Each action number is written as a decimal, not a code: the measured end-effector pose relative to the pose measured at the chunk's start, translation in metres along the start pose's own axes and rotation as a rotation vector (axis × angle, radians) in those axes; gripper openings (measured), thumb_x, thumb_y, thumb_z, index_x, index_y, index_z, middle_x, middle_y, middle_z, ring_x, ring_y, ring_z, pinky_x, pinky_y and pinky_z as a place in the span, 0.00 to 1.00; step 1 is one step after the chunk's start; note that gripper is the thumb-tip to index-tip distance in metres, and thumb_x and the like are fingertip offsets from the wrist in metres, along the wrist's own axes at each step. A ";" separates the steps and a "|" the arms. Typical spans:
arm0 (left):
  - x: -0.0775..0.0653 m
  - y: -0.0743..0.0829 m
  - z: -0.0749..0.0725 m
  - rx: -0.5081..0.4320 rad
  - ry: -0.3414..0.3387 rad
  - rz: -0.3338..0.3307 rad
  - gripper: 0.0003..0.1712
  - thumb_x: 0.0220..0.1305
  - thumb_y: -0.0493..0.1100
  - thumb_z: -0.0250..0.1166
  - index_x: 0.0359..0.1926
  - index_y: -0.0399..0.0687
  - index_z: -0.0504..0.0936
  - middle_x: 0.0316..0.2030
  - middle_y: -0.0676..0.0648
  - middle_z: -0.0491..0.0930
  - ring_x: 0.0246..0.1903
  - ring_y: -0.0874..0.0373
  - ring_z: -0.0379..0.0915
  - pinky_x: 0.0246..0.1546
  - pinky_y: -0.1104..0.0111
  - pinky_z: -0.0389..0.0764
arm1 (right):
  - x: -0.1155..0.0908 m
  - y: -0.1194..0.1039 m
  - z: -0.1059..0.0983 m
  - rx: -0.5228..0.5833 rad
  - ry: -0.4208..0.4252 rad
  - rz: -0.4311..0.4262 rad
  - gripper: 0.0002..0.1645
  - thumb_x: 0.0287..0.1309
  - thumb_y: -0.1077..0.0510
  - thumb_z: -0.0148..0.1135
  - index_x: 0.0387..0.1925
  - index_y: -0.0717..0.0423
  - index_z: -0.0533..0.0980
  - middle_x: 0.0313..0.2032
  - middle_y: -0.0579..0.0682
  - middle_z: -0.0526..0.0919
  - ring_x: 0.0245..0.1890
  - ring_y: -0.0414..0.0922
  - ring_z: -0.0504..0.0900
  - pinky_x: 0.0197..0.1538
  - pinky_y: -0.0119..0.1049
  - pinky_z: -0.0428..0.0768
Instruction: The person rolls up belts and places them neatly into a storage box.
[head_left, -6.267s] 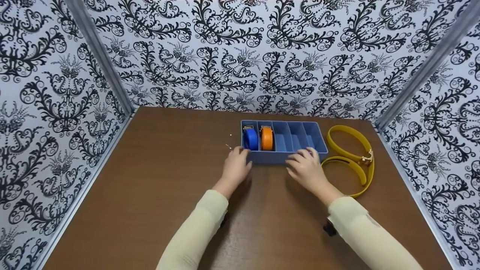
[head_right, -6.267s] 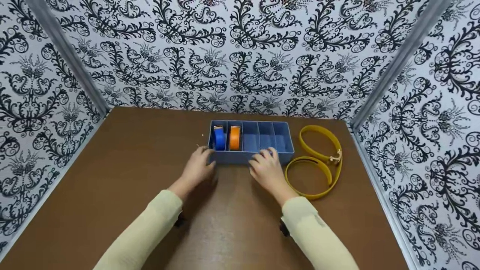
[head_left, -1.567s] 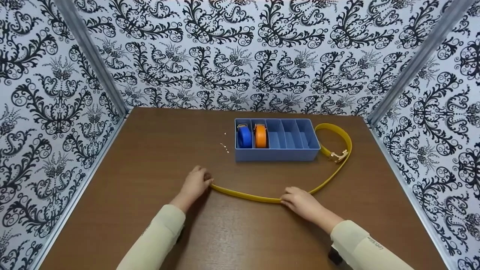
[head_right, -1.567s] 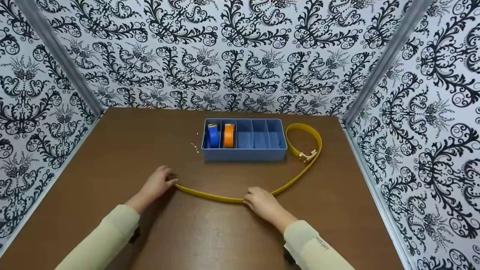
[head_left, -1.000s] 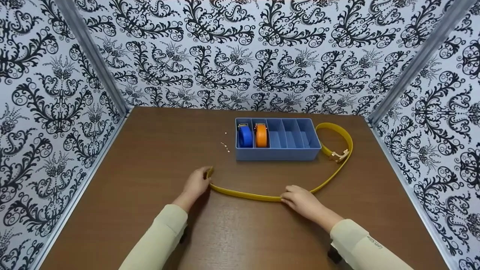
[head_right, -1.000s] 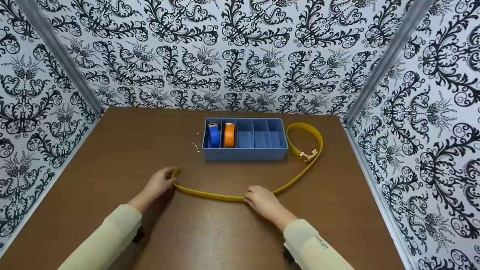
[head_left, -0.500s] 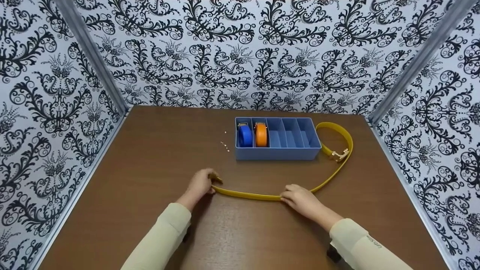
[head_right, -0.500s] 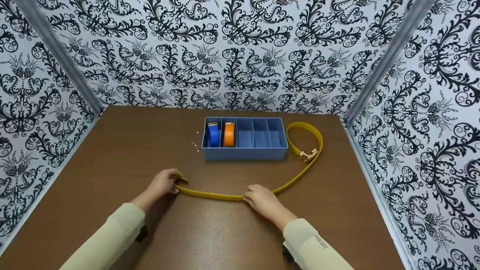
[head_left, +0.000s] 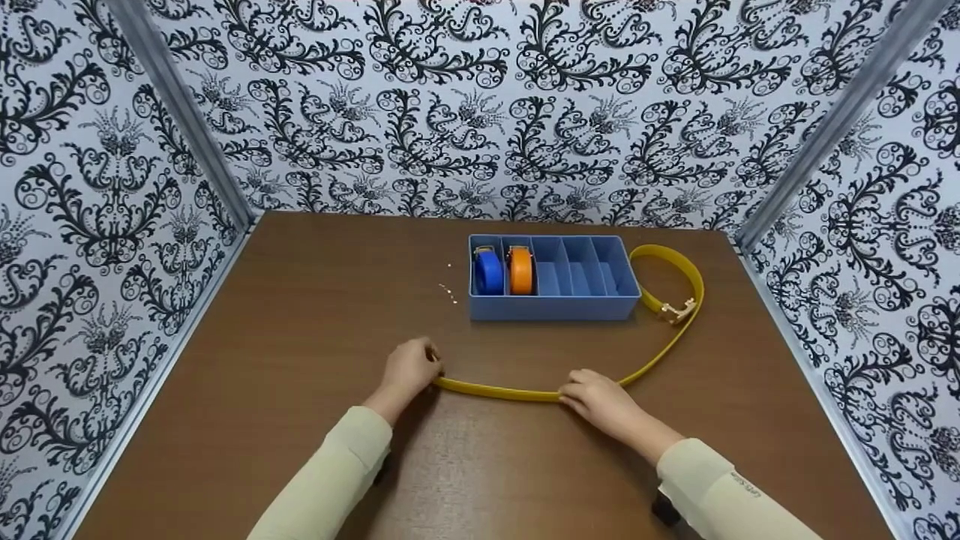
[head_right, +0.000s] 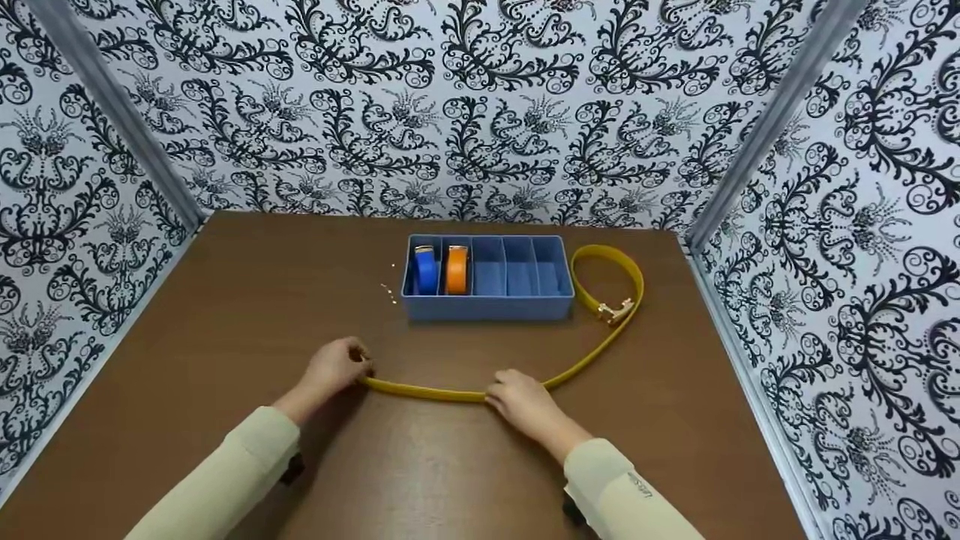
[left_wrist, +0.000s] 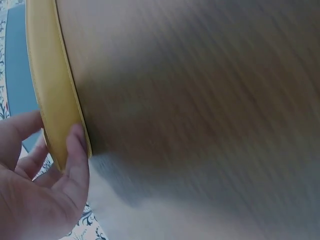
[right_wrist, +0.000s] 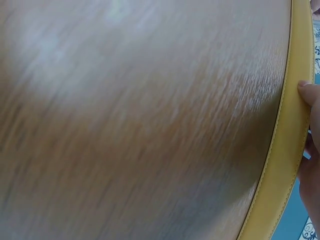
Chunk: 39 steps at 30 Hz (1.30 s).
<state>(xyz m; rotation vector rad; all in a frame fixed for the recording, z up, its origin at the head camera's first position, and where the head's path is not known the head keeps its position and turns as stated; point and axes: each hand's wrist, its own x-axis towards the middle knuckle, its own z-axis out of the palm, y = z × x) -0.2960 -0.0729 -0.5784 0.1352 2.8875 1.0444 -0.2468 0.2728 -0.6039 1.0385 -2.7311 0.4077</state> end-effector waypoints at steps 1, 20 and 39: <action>0.000 0.001 0.001 0.010 0.003 0.008 0.05 0.58 0.37 0.68 0.34 0.45 0.78 0.27 0.50 0.79 0.26 0.54 0.76 0.32 0.59 0.78 | 0.000 0.000 0.000 0.000 -0.002 0.004 0.04 0.60 0.57 0.67 0.35 0.52 0.84 0.31 0.43 0.75 0.33 0.42 0.73 0.36 0.38 0.76; -0.004 0.002 0.008 0.117 0.064 0.192 0.07 0.59 0.28 0.63 0.29 0.40 0.83 0.35 0.48 0.60 0.31 0.53 0.66 0.31 0.63 0.70 | 0.000 0.001 0.001 0.021 -0.001 0.001 0.05 0.60 0.57 0.66 0.35 0.54 0.84 0.31 0.44 0.74 0.33 0.42 0.72 0.36 0.38 0.75; -0.007 0.002 0.007 0.286 -0.110 0.581 0.11 0.58 0.25 0.60 0.27 0.42 0.83 0.34 0.45 0.82 0.39 0.50 0.79 0.42 0.58 0.80 | 0.021 0.022 -0.004 -0.160 0.086 0.138 0.05 0.57 0.59 0.68 0.32 0.58 0.85 0.27 0.50 0.78 0.29 0.51 0.76 0.33 0.47 0.77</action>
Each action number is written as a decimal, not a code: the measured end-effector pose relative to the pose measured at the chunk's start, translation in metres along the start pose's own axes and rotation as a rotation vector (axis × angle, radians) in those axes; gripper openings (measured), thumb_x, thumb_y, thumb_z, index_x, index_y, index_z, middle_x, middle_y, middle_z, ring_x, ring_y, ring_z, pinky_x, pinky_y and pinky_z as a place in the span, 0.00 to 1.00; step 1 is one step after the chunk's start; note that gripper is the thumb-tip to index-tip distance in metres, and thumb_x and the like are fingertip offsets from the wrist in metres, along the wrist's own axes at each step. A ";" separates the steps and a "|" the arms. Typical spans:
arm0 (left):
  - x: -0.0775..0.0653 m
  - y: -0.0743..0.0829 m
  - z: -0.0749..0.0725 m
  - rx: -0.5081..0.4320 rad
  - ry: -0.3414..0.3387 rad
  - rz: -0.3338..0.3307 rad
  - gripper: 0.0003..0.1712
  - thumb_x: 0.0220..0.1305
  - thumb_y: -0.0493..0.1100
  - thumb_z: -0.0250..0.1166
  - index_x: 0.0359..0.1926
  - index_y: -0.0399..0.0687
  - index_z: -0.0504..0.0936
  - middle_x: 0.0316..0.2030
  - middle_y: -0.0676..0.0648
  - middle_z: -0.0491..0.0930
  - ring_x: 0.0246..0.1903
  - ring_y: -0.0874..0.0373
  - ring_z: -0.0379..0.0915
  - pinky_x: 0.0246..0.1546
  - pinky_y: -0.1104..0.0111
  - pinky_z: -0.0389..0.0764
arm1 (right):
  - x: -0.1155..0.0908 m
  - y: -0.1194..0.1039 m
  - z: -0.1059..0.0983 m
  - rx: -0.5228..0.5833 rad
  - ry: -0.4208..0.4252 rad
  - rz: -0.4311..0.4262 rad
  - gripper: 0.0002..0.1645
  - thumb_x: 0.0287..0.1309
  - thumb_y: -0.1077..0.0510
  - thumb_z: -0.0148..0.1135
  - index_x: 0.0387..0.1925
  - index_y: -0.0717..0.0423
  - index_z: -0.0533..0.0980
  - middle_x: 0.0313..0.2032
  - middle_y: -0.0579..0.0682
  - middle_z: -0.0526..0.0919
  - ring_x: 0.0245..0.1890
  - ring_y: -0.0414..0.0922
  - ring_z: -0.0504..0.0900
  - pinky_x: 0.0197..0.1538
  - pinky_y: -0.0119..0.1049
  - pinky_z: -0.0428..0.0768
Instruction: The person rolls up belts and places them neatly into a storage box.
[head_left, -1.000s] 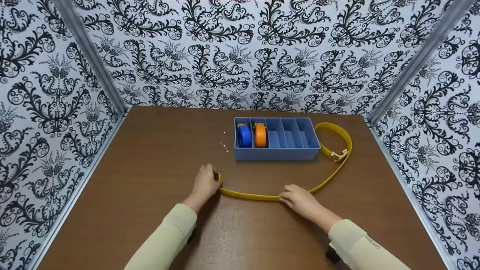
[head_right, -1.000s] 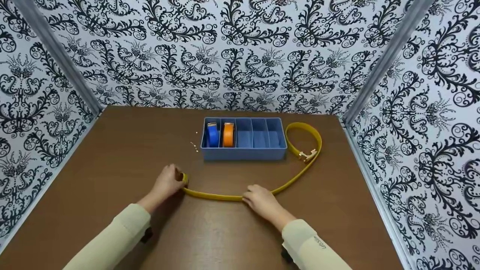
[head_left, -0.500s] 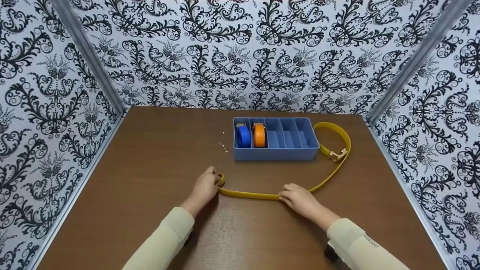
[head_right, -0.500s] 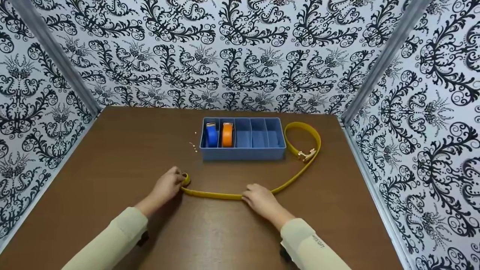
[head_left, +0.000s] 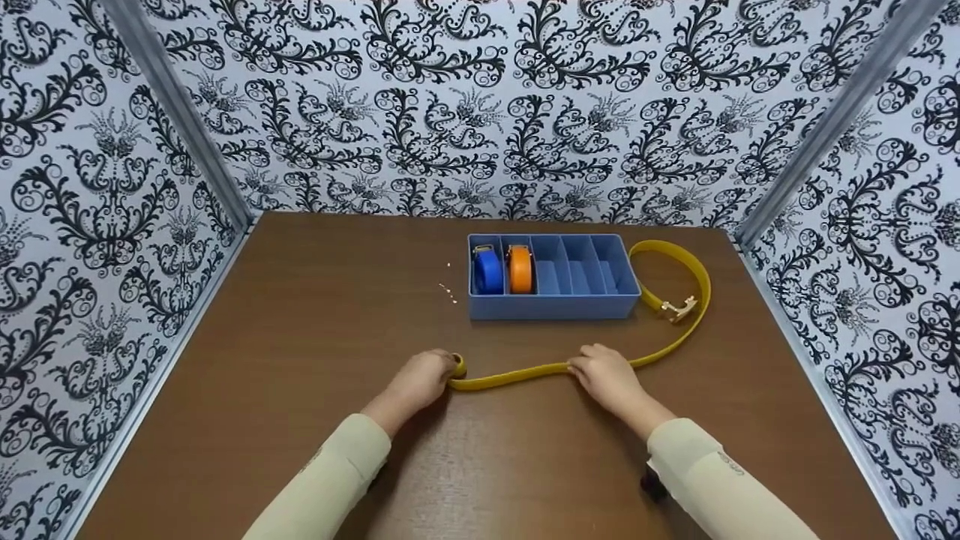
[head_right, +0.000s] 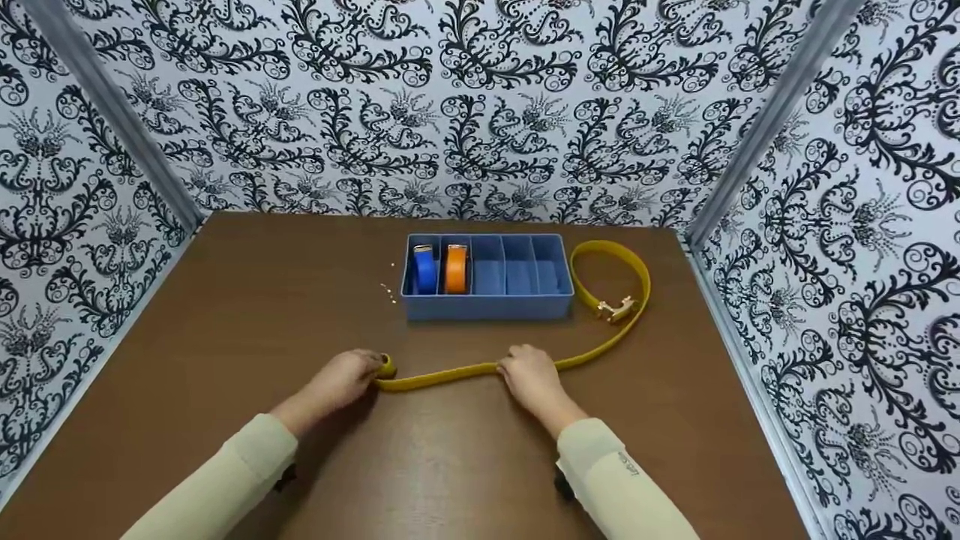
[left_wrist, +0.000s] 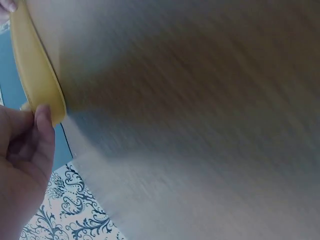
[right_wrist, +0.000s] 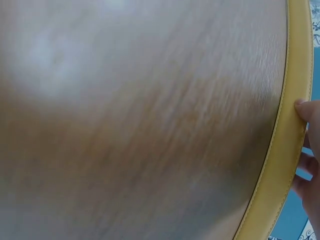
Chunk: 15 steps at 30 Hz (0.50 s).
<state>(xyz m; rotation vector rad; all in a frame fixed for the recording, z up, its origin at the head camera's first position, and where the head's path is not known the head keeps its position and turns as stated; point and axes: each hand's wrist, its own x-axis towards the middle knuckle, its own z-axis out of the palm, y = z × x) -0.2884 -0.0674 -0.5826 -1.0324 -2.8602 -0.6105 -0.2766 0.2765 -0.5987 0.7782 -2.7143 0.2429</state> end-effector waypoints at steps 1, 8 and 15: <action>0.000 0.000 0.000 0.003 -0.011 0.039 0.11 0.59 0.25 0.60 0.27 0.42 0.83 0.33 0.46 0.82 0.38 0.50 0.79 0.42 0.59 0.80 | 0.002 0.001 0.000 -0.013 0.009 0.004 0.05 0.57 0.60 0.68 0.32 0.58 0.85 0.27 0.50 0.78 0.28 0.51 0.76 0.33 0.48 0.77; 0.002 0.001 0.002 -0.012 -0.106 0.158 0.09 0.66 0.30 0.58 0.32 0.42 0.84 0.31 0.50 0.78 0.33 0.56 0.73 0.39 0.63 0.78 | 0.011 0.007 0.002 -0.049 0.029 0.064 0.04 0.56 0.61 0.69 0.30 0.60 0.85 0.27 0.52 0.78 0.29 0.55 0.77 0.33 0.51 0.76; 0.005 0.006 0.004 -0.051 -0.155 0.181 0.09 0.66 0.32 0.57 0.31 0.44 0.82 0.30 0.53 0.73 0.31 0.60 0.67 0.37 0.66 0.75 | 0.021 0.009 0.003 -0.090 0.008 0.116 0.04 0.56 0.60 0.68 0.30 0.58 0.85 0.26 0.52 0.78 0.30 0.56 0.77 0.31 0.51 0.75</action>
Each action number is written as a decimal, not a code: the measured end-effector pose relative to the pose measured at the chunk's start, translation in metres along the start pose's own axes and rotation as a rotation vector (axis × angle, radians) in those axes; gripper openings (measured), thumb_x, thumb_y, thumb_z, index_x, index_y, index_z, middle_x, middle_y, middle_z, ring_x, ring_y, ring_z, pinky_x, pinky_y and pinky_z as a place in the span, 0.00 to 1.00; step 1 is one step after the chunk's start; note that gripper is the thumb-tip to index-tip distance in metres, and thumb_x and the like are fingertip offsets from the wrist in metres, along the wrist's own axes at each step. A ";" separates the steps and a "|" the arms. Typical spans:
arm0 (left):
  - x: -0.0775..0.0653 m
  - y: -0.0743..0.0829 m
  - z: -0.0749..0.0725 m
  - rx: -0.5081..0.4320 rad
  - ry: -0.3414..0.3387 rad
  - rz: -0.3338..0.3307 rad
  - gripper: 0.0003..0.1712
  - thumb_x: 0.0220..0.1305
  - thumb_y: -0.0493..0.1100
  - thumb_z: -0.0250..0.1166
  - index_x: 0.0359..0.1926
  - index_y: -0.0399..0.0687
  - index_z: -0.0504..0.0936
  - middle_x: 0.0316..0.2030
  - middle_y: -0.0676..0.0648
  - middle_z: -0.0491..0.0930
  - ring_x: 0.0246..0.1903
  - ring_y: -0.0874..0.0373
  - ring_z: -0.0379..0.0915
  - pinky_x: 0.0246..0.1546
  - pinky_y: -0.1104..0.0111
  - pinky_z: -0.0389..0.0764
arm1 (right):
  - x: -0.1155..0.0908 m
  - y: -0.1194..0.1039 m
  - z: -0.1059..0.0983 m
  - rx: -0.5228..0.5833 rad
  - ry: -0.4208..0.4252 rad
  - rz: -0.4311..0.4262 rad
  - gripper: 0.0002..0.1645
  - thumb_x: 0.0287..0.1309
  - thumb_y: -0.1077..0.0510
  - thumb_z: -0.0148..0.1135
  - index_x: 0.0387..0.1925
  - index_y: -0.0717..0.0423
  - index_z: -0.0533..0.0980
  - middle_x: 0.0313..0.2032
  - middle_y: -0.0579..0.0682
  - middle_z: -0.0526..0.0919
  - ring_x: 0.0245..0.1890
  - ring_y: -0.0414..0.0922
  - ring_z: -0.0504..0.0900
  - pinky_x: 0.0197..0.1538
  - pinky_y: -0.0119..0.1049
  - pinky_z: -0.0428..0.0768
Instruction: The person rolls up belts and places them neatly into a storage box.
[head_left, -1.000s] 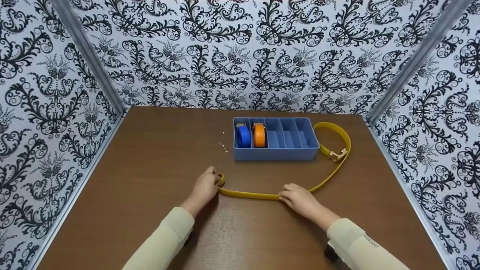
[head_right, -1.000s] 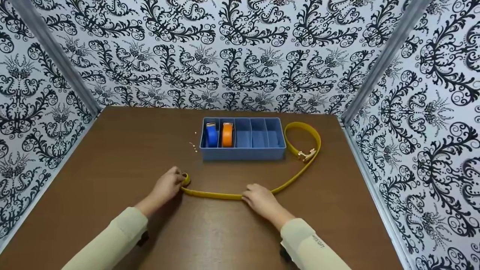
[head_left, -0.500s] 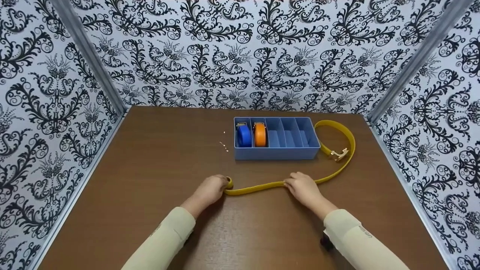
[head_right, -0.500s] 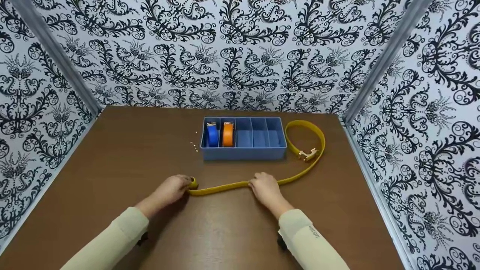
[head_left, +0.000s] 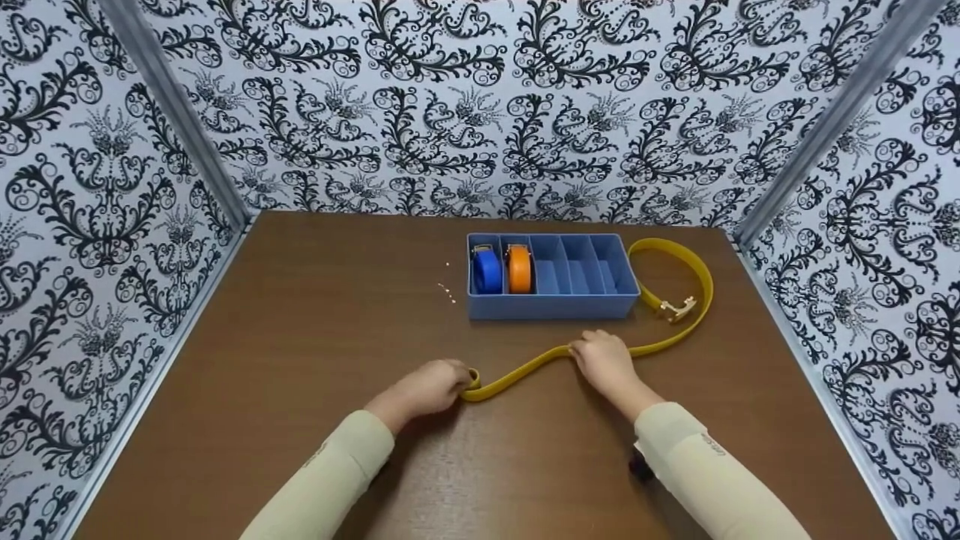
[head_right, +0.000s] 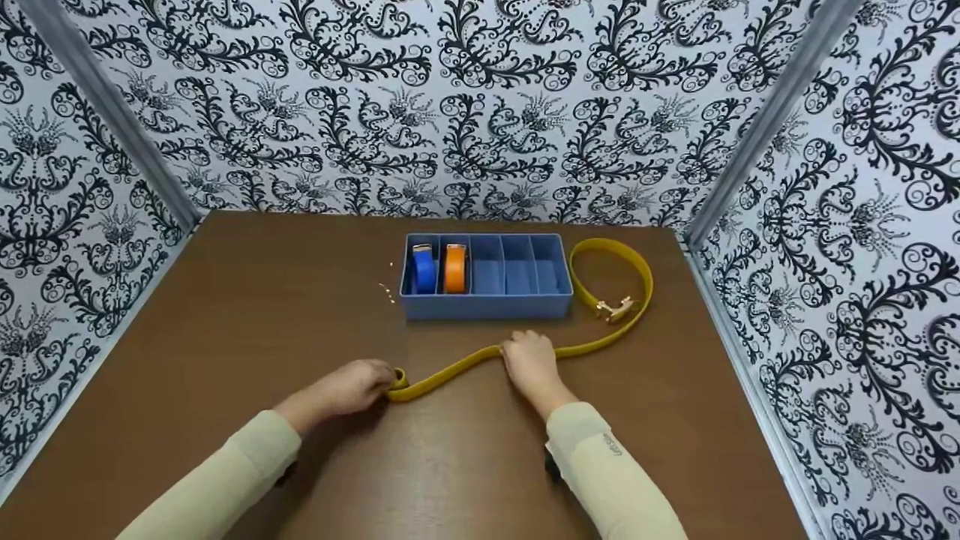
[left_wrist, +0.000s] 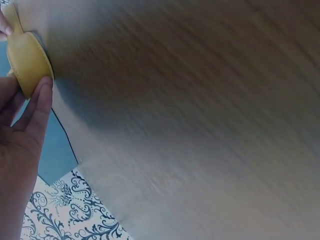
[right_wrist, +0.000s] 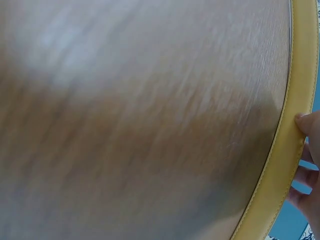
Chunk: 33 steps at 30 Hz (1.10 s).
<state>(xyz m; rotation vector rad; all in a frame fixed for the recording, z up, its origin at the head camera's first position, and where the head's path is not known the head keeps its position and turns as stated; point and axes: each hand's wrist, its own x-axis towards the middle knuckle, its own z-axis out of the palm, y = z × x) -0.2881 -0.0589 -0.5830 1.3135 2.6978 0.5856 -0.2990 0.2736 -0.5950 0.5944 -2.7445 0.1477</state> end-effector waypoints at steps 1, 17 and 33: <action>0.001 0.000 0.000 -0.005 0.001 0.010 0.09 0.65 0.32 0.57 0.31 0.44 0.81 0.30 0.53 0.73 0.31 0.59 0.67 0.36 0.66 0.75 | 0.001 0.000 0.001 -0.005 0.002 0.006 0.04 0.57 0.60 0.68 0.30 0.57 0.85 0.26 0.52 0.78 0.30 0.56 0.78 0.31 0.51 0.75; 0.019 0.018 0.006 0.118 0.007 0.142 0.07 0.62 0.37 0.59 0.27 0.44 0.80 0.29 0.50 0.76 0.31 0.56 0.73 0.40 0.63 0.76 | 0.019 -0.002 0.008 -0.088 0.005 0.110 0.06 0.58 0.60 0.66 0.27 0.56 0.85 0.26 0.54 0.79 0.30 0.55 0.77 0.31 0.51 0.76; 0.029 0.024 0.013 0.211 0.032 0.236 0.06 0.61 0.41 0.68 0.28 0.46 0.82 0.30 0.50 0.79 0.33 0.54 0.74 0.37 0.65 0.75 | 0.027 -0.006 0.003 -0.125 0.027 0.145 0.04 0.56 0.61 0.67 0.30 0.54 0.87 0.30 0.56 0.77 0.34 0.57 0.72 0.35 0.51 0.72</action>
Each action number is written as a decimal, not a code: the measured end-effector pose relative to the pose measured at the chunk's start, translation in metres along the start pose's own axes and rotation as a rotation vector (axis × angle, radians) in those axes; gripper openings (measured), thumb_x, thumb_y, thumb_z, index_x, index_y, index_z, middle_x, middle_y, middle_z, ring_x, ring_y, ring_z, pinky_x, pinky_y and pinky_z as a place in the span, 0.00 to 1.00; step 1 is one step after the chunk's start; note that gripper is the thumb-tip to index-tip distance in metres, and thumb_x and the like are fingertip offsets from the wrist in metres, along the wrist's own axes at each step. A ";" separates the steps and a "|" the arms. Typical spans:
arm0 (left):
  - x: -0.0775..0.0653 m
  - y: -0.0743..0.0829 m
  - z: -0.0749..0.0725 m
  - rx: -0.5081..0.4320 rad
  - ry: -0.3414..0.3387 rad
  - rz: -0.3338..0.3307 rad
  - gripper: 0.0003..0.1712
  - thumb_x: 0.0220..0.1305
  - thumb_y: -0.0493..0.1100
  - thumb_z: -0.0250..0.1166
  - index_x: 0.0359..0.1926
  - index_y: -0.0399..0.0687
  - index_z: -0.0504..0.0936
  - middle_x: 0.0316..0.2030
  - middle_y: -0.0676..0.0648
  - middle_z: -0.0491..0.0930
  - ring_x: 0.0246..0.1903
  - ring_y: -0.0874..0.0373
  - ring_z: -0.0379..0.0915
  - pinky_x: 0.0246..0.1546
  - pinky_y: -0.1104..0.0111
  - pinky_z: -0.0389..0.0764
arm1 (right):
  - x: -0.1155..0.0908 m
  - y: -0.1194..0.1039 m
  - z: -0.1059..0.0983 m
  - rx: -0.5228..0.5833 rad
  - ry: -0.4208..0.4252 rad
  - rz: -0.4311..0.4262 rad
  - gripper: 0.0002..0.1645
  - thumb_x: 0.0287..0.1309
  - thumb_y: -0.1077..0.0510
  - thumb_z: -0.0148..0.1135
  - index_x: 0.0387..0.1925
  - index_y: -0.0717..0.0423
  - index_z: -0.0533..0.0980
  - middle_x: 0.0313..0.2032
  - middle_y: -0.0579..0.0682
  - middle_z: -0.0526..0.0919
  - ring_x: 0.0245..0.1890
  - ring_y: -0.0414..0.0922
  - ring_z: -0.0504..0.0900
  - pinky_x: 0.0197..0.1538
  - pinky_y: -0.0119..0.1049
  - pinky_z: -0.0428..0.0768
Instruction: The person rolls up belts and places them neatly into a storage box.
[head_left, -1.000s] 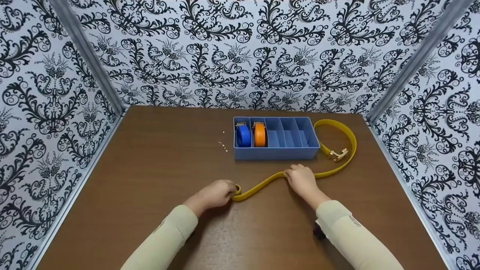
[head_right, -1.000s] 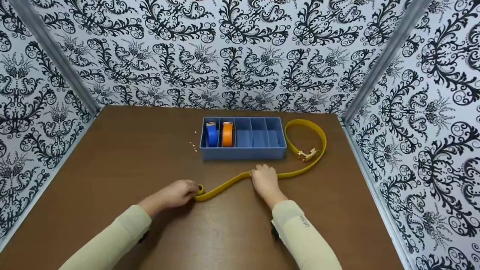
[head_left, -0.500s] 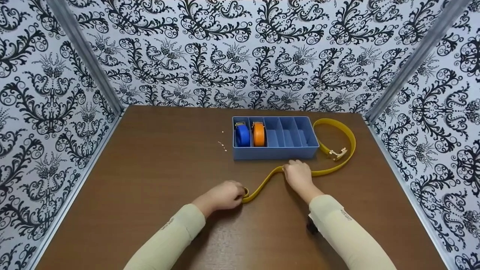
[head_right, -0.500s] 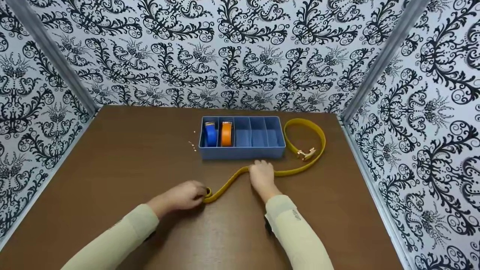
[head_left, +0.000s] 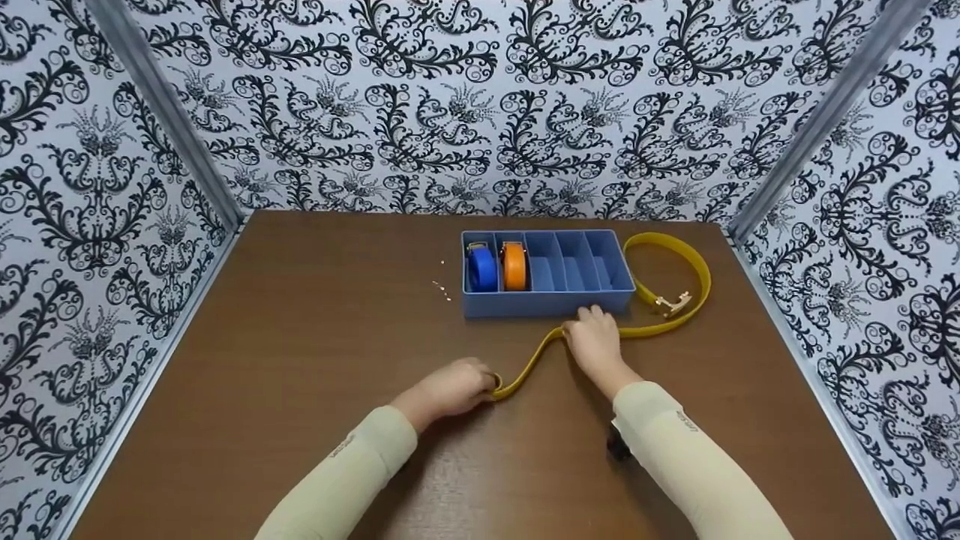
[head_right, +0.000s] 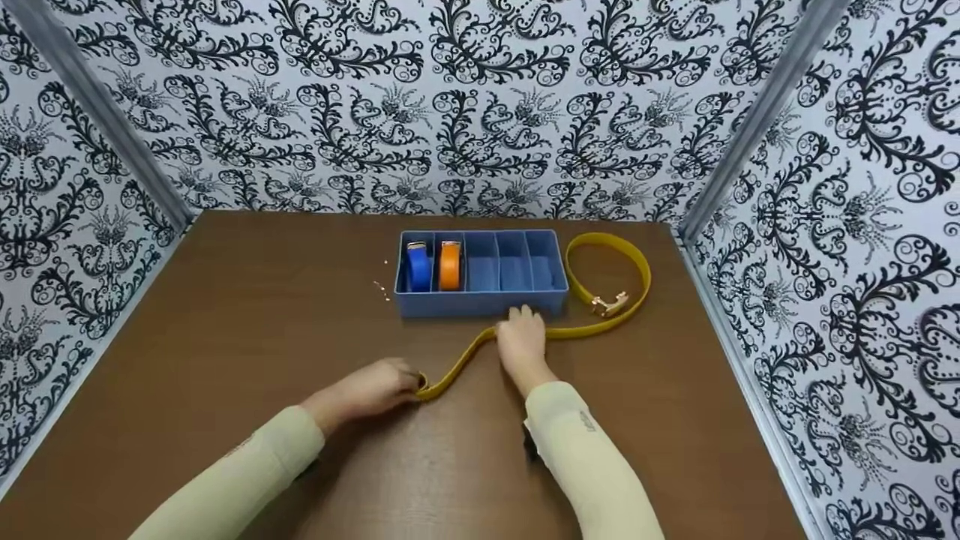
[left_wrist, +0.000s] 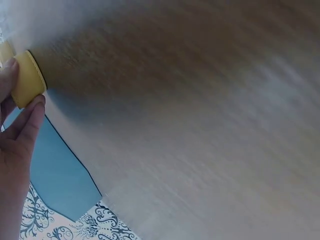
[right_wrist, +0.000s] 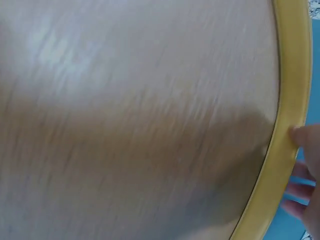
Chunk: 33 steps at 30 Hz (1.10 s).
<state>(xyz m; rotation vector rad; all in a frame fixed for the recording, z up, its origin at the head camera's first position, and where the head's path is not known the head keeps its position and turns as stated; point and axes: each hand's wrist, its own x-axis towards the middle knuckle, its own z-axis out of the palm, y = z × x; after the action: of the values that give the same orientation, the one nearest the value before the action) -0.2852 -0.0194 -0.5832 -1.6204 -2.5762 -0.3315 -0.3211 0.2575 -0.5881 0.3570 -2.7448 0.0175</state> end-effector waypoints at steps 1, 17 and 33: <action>0.001 -0.001 0.001 0.001 0.006 -0.002 0.05 0.61 0.40 0.68 0.29 0.46 0.82 0.31 0.50 0.79 0.33 0.54 0.74 0.38 0.65 0.75 | 0.000 -0.002 -0.001 0.000 0.011 0.007 0.04 0.55 0.62 0.66 0.30 0.55 0.86 0.32 0.57 0.76 0.35 0.57 0.71 0.36 0.51 0.71; 0.007 -0.002 0.009 0.110 0.104 -0.098 0.04 0.59 0.38 0.67 0.28 0.45 0.83 0.30 0.50 0.80 0.32 0.52 0.75 0.40 0.64 0.75 | -0.029 -0.065 -0.023 0.311 0.000 -0.294 0.14 0.51 0.62 0.71 0.30 0.55 0.71 0.22 0.49 0.79 0.25 0.50 0.80 0.31 0.44 0.78; 0.003 -0.002 0.005 0.218 0.071 0.048 0.09 0.61 0.36 0.64 0.40 0.49 0.87 0.41 0.52 0.83 0.37 0.55 0.75 0.39 0.67 0.73 | -0.021 -0.068 -0.007 0.388 -0.061 -0.668 0.04 0.60 0.58 0.66 0.37 0.52 0.82 0.46 0.53 0.83 0.48 0.51 0.80 0.51 0.48 0.76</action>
<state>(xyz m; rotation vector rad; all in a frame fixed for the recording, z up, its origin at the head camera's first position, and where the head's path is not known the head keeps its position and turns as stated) -0.2879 -0.0159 -0.5877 -1.5607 -2.4201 -0.0984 -0.2831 0.1973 -0.5916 1.3732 -2.5265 0.3671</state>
